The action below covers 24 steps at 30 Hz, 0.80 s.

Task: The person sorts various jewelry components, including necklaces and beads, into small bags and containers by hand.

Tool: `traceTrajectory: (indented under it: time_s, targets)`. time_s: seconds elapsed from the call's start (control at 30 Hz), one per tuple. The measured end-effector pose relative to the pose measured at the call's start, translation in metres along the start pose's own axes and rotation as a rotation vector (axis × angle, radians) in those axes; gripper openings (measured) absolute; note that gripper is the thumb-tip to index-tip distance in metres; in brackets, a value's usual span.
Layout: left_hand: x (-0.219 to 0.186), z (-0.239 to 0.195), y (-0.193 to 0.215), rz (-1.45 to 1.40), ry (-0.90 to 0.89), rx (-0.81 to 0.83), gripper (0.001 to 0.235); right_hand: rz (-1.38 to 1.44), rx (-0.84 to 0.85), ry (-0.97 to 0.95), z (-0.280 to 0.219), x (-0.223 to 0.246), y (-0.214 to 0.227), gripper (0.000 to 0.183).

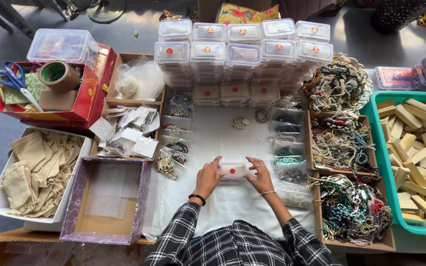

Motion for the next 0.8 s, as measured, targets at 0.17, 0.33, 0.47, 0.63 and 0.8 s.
traceTrajectory:
  time_s: [0.17,0.33,0.47,0.63,0.8]
  targets:
    - [-0.047,0.005,0.034,0.260,-0.022,-0.197,0.072,-0.354,-0.065,0.138,0.014,0.026,-0.004,0.078]
    - [-0.044,0.025,0.016,0.457,0.027,-0.054,0.063,-0.736,0.083,-0.045,0.044,0.016,-0.020,0.060]
    - [-0.042,0.041,0.000,0.538,0.049,-0.009,0.061,-0.815,0.119,-0.059,0.066,0.007,-0.032,0.044]
    - [-0.041,0.074,-0.032,0.816,0.126,0.136,0.026,-0.980,0.229,-0.022,0.103,-0.035,-0.062,0.021]
    - [-0.023,0.099,-0.074,0.707,0.093,0.145,0.025,-0.938,0.314,0.052,0.143,-0.076,-0.063,0.016]
Point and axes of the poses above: each hand's wrist, its own z-axis towards the middle knuckle, its own y-axis out of the back of the hand, x = y × z, the point moved 4 cm from there along z, towards the middle knuckle, and after that the axes turned 1 degree about y, right-handed, at the moved point
